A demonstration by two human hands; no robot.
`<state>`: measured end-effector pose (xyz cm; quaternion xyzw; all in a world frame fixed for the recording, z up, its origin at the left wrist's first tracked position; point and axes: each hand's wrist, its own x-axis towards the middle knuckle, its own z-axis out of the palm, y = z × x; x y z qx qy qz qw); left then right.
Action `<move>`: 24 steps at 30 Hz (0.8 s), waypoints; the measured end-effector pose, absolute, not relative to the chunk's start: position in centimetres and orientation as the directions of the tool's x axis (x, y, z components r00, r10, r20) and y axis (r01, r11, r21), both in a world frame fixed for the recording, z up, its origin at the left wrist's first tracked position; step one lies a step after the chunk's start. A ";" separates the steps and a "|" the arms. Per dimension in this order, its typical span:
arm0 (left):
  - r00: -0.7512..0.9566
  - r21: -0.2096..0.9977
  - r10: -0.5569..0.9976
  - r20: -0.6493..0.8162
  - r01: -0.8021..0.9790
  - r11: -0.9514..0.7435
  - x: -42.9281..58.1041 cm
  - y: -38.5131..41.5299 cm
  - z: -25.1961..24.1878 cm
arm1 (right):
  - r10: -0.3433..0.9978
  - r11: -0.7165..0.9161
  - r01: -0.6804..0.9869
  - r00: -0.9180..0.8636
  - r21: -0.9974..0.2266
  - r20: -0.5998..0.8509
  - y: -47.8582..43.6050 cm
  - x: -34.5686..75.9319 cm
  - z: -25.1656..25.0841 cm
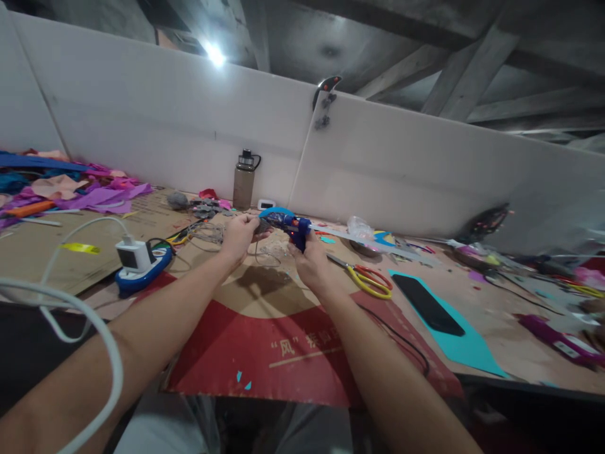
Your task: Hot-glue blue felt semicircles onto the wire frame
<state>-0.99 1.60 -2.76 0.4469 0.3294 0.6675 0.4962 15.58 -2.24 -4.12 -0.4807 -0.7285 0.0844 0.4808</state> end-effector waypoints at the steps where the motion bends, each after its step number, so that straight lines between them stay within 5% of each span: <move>1: -0.105 0.885 0.957 0.270 -0.364 -0.290 -0.9 1.6 -2.7 | 0.783 0.523 0.618 -0.078 -0.587 0.617 -2.3 15.5 -4.1; 24: -0.158 0.849 0.943 0.294 -0.410 -0.333 -1.8 2.1 -2.6 | 0.800 0.492 0.649 -0.073 -0.580 0.596 -2.4 15.9 -3.8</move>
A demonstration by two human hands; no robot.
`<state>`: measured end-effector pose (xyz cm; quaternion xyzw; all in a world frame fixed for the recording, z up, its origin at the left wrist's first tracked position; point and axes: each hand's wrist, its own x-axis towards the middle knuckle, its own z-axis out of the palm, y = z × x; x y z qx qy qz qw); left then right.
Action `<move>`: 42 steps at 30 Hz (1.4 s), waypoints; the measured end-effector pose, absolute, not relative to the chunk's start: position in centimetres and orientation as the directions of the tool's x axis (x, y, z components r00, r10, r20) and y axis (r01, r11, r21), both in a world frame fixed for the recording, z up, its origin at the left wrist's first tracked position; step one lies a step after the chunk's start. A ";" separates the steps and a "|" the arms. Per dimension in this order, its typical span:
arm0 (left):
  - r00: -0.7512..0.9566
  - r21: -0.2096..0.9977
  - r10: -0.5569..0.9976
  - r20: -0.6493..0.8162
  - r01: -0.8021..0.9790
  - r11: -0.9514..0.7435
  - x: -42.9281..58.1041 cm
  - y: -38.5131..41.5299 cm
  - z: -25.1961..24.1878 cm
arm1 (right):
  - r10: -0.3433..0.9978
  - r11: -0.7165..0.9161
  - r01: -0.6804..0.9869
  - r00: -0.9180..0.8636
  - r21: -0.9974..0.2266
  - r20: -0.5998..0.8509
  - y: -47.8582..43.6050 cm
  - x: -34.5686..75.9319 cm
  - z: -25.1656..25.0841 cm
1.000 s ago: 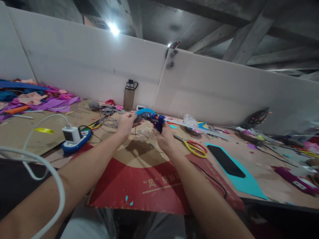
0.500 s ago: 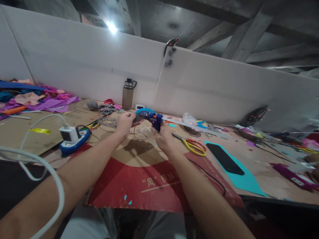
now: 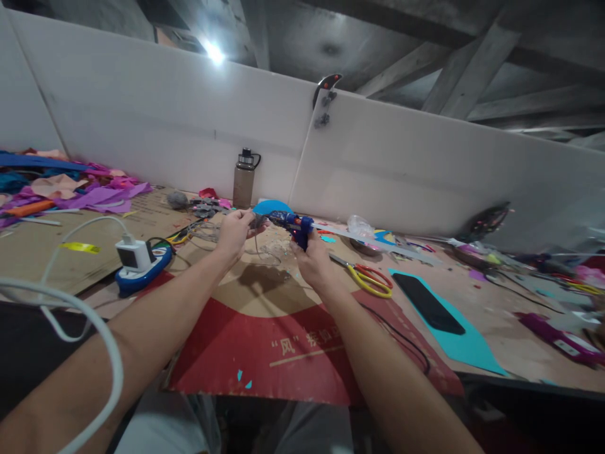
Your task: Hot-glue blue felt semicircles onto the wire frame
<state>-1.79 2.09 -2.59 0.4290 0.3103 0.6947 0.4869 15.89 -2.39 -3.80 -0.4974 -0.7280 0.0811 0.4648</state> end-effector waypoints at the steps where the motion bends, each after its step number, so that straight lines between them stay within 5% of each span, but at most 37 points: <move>1: -0.158 0.849 0.943 0.293 -0.411 -0.332 -1.8 2.1 -2.6 | 0.799 0.494 0.646 -0.075 -0.581 0.597 -2.4 15.9 -3.8; 20: -0.229 0.836 0.931 0.284 -0.416 -0.357 -2.5 2.3 -2.0 | 0.802 0.464 0.622 0.008 -0.631 0.597 -1.5 16.4 -4.5; 23: -0.227 0.840 0.936 0.270 -0.419 -0.344 -2.4 2.3 -2.2 | 0.881 0.360 0.531 0.077 -0.767 0.467 -0.5 16.5 -5.3; 26: -0.208 0.848 0.936 0.283 -0.402 -0.346 -2.2 2.2 -2.4 | 0.980 0.144 0.437 0.063 -0.888 0.190 0.6 16.9 -6.0; 29: -0.201 0.858 0.922 0.330 -0.344 -0.382 -1.8 2.2 -2.7 | 0.992 0.019 0.536 0.095 -0.844 0.083 1.1 17.8 -6.3; 35: -0.186 0.857 0.860 0.475 -0.123 -0.500 -1.4 1.9 -2.9 | 0.860 0.128 0.791 0.213 -0.599 0.464 0.1 18.6 -5.0; 37: -0.187 0.823 0.803 0.566 0.072 -0.564 -1.4 1.5 -2.8 | 0.838 0.280 0.678 0.171 -0.679 0.517 -0.4 17.3 -4.5; 39: -0.162 0.720 0.714 0.682 0.321 -0.615 -1.4 1.0 -2.6 | 0.865 0.428 0.374 0.096 -0.823 0.493 -0.7 15.2 -4.0; 42: -0.071 0.529 0.598 0.798 0.556 -0.640 -1.5 0.4 -2.4 | 0.916 0.398 -0.107 -0.013 -0.911 0.401 -1.0 12.0 -3.5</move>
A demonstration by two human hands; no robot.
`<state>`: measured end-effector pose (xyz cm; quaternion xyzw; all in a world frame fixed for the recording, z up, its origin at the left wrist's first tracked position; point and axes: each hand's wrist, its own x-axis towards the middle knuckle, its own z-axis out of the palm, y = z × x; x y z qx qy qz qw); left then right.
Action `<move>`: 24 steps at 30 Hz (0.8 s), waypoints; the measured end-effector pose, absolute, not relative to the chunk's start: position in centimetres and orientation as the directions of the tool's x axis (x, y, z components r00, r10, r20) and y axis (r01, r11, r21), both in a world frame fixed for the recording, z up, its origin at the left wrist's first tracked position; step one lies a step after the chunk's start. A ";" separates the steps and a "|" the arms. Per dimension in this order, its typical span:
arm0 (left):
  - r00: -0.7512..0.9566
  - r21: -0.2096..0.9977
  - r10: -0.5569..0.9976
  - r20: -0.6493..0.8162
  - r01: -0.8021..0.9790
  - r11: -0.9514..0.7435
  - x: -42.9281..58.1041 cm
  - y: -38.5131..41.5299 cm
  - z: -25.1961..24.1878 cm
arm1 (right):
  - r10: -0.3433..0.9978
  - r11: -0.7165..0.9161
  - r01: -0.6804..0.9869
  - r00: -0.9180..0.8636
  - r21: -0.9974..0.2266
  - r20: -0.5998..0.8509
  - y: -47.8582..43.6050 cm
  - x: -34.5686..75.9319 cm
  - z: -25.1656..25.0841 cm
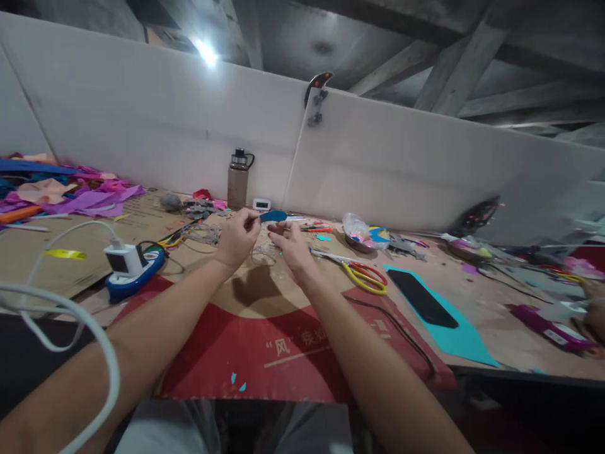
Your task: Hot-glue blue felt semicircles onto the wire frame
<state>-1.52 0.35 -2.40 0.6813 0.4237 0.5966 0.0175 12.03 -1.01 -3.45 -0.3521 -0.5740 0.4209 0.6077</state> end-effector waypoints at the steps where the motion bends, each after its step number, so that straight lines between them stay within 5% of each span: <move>1: -0.049 0.493 0.580 0.813 0.588 -0.642 -1.5 0.2 -2.4 | 0.928 0.355 -0.197 -0.048 -0.914 0.370 -1.1 11.2 -3.3; 7: -0.074 0.585 0.638 0.766 0.491 -0.646 -1.4 0.2 -2.3 | 0.934 0.332 -0.227 -0.055 -0.916 0.352 -1.6 9.9 -3.3; 12: -0.110 0.848 0.851 0.513 -0.092 -0.522 -0.5 0.4 -2.3 | 0.887 0.462 -0.075 0.035 -0.884 0.461 -1.8 10.8 -3.4; 17: -0.029 0.844 0.915 0.402 -0.376 -0.383 0.0 0.4 -2.5 | 0.870 0.480 0.012 0.125 -0.877 0.478 -1.2 11.4 -3.5; 24: 0.072 0.831 0.912 0.403 -0.447 -0.332 0.0 0.4 -2.6 | 0.858 0.487 0.060 0.153 -0.872 0.490 -1.0 12.2 -3.6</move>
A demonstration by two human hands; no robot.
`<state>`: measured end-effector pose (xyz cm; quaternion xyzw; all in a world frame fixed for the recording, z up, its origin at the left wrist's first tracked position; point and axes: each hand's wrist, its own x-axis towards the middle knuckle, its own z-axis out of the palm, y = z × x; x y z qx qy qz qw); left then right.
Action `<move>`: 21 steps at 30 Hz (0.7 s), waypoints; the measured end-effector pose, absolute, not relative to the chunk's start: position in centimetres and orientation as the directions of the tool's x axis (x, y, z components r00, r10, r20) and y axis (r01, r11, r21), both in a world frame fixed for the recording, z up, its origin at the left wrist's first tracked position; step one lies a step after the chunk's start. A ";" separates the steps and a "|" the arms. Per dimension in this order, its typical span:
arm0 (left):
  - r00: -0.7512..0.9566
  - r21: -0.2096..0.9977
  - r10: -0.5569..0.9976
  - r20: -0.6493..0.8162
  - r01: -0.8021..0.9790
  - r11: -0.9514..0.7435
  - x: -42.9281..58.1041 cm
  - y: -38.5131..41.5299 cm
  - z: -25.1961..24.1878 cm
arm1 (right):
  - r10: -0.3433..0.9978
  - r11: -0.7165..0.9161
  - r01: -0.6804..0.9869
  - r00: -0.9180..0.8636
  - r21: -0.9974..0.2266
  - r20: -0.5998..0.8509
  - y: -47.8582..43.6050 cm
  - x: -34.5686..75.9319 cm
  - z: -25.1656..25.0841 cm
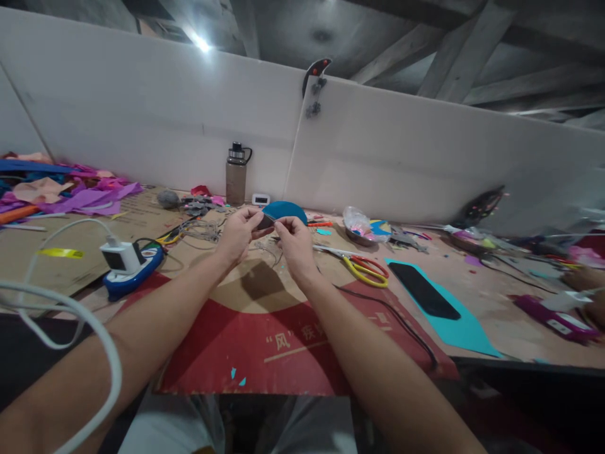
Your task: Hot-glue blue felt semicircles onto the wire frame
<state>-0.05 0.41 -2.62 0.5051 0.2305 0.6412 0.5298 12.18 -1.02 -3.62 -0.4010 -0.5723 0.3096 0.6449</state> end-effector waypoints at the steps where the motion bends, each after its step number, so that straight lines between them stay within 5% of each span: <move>1: 0.065 0.834 0.914 0.401 -0.438 -0.335 0.0 0.5 -2.6 | 0.858 0.486 0.062 0.153 -0.872 0.490 -1.0 12.2 -3.6; 14: 0.039 0.851 0.932 0.360 -0.422 -0.311 0.3 0.4 -2.5 | 0.813 0.499 0.173 0.247 -0.849 0.527 -2.0 12.6 -2.9; 21: 0.073 0.854 0.940 0.334 -0.446 -0.268 0.4 0.0 -2.2 | 0.839 0.462 0.090 0.277 -0.882 0.468 -1.6 12.5 -2.9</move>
